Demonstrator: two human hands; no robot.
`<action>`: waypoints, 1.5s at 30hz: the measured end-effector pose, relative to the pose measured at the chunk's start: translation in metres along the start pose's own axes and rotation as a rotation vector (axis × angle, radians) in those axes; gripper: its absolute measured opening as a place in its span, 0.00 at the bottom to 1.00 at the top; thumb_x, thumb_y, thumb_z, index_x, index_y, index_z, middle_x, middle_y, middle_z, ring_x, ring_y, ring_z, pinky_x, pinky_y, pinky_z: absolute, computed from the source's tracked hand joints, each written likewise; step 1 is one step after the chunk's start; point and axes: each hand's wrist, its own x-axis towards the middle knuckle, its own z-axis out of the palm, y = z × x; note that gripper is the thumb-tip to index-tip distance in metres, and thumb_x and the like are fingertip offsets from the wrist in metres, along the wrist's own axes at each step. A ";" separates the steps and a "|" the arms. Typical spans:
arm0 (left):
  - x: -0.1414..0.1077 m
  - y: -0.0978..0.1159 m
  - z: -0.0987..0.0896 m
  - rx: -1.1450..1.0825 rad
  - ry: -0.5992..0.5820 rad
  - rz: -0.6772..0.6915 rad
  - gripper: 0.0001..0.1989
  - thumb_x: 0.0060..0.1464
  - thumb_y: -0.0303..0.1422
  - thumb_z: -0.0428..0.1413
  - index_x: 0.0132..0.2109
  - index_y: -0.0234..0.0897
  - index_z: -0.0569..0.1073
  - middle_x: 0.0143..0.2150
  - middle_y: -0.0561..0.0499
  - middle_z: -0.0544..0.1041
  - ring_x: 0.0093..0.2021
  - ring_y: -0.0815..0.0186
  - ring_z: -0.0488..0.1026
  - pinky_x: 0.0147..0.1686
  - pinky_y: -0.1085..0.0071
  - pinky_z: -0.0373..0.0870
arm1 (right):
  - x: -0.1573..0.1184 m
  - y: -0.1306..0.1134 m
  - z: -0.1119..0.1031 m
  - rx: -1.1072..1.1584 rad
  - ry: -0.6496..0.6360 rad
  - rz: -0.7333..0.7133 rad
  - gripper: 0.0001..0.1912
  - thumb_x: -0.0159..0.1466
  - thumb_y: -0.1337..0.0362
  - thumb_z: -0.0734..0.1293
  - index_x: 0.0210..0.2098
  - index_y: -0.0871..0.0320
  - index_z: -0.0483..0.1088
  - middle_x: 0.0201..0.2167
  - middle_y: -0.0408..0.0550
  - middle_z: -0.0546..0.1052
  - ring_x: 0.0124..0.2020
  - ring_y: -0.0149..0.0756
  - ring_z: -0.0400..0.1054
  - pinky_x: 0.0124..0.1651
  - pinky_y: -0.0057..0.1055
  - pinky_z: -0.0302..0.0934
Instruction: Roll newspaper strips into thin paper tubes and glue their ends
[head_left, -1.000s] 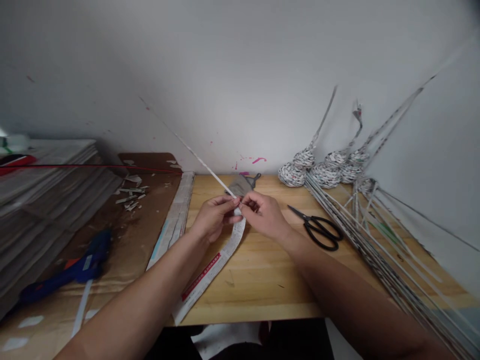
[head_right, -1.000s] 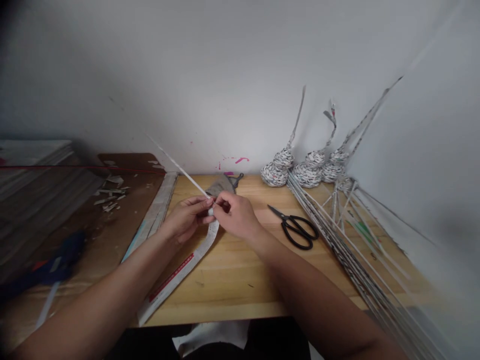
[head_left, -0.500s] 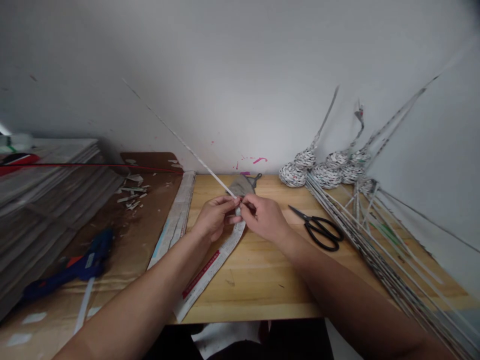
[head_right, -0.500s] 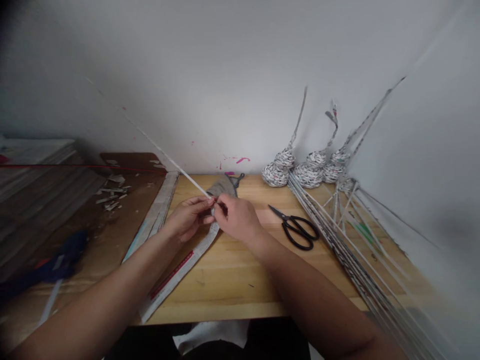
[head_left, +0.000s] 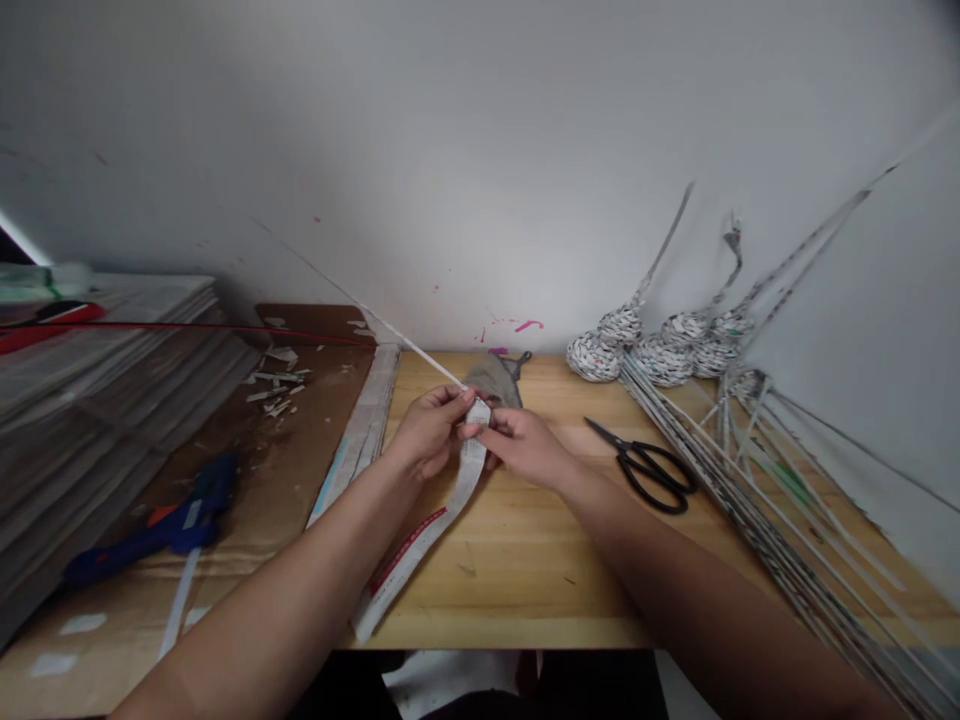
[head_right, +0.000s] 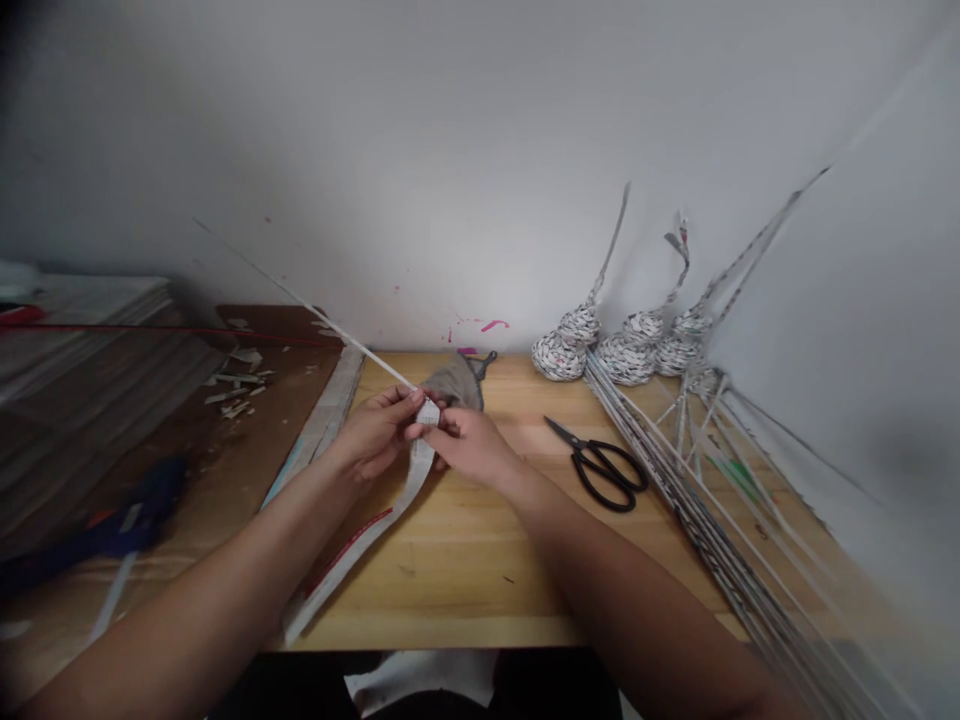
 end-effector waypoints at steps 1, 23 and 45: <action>0.000 0.001 0.000 -0.009 -0.004 -0.010 0.06 0.49 0.27 0.64 0.31 0.31 0.73 0.33 0.47 0.78 0.31 0.69 0.77 0.22 0.83 0.71 | -0.001 -0.002 -0.001 0.017 -0.046 0.061 0.11 0.62 0.58 0.67 0.30 0.59 0.68 0.24 0.43 0.74 0.23 0.28 0.69 0.26 0.24 0.62; -0.015 -0.010 0.005 0.353 -0.359 -0.170 0.12 0.47 0.35 0.65 0.39 0.34 0.80 0.34 0.45 0.80 0.35 0.64 0.77 0.31 0.72 0.74 | -0.006 -0.015 -0.055 0.205 -0.382 -0.052 0.19 0.61 0.53 0.69 0.43 0.63 0.75 0.25 0.42 0.73 0.26 0.27 0.67 0.31 0.25 0.62; -0.015 -0.016 0.006 0.387 -0.302 -0.120 0.11 0.44 0.32 0.67 0.37 0.32 0.81 0.37 0.41 0.82 0.35 0.63 0.78 0.35 0.71 0.74 | 0.003 -0.004 -0.047 0.304 -0.157 -0.002 0.17 0.49 0.58 0.77 0.25 0.61 0.68 0.18 0.37 0.69 0.18 0.23 0.59 0.21 0.22 0.51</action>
